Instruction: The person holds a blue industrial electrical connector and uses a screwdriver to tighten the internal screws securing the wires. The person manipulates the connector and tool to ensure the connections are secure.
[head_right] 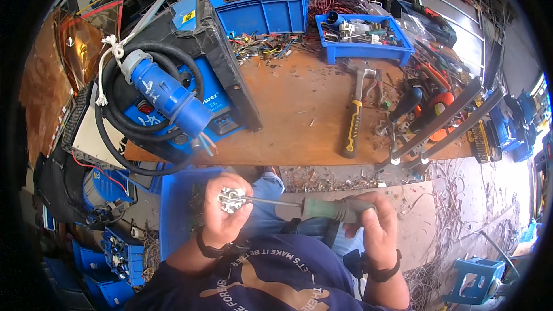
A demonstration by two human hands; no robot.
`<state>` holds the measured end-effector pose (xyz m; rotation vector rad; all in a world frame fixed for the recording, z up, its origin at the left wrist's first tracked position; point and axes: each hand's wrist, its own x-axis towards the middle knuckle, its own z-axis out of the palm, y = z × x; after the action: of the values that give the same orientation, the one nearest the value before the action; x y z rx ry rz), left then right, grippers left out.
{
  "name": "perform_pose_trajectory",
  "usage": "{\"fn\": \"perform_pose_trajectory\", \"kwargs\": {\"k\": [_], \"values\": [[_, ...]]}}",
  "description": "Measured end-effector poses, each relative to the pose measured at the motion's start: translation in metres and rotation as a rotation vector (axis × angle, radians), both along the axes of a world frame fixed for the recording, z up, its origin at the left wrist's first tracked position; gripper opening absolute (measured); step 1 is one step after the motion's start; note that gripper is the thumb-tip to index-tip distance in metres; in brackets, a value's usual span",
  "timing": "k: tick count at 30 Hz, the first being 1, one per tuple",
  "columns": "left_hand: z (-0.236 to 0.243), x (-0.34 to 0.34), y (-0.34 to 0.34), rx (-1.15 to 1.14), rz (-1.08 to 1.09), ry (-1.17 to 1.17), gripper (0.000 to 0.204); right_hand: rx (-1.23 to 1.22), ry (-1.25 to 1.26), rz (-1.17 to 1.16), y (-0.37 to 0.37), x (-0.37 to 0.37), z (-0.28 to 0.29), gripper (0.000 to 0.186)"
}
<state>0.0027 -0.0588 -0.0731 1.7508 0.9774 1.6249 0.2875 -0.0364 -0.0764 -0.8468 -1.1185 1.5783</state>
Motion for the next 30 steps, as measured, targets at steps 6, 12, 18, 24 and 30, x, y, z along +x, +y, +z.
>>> {"fn": "perform_pose_trajectory", "kwargs": {"k": [6, 12, 18, 24, 30], "values": [[0.000, -0.004, -0.003, -0.021, 0.008, 0.003, 0.039, 0.162, -0.166, 0.089, -0.001, -0.005, 0.015, 0.060], [0.002, -0.004, -0.007, -0.006, 0.038, -0.010, 0.035, 0.057, 0.021, -0.078, -0.007, -0.023, 0.020, 0.055], [0.003, -0.006, -0.010, 0.000, 0.022, 0.034, 0.037, -0.033, 0.012, -0.009, -0.004, -0.004, 0.000, 0.060], [0.003, -0.010, -0.013, -0.017, 0.027, 0.045, 0.037, 0.096, -0.013, -0.056, -0.005, -0.013, 0.007, 0.061], [0.001, -0.011, -0.011, -0.003, 0.035, 0.035, 0.037, 0.118, 0.017, -0.171, -0.006, -0.039, 0.029, 0.050]]}}
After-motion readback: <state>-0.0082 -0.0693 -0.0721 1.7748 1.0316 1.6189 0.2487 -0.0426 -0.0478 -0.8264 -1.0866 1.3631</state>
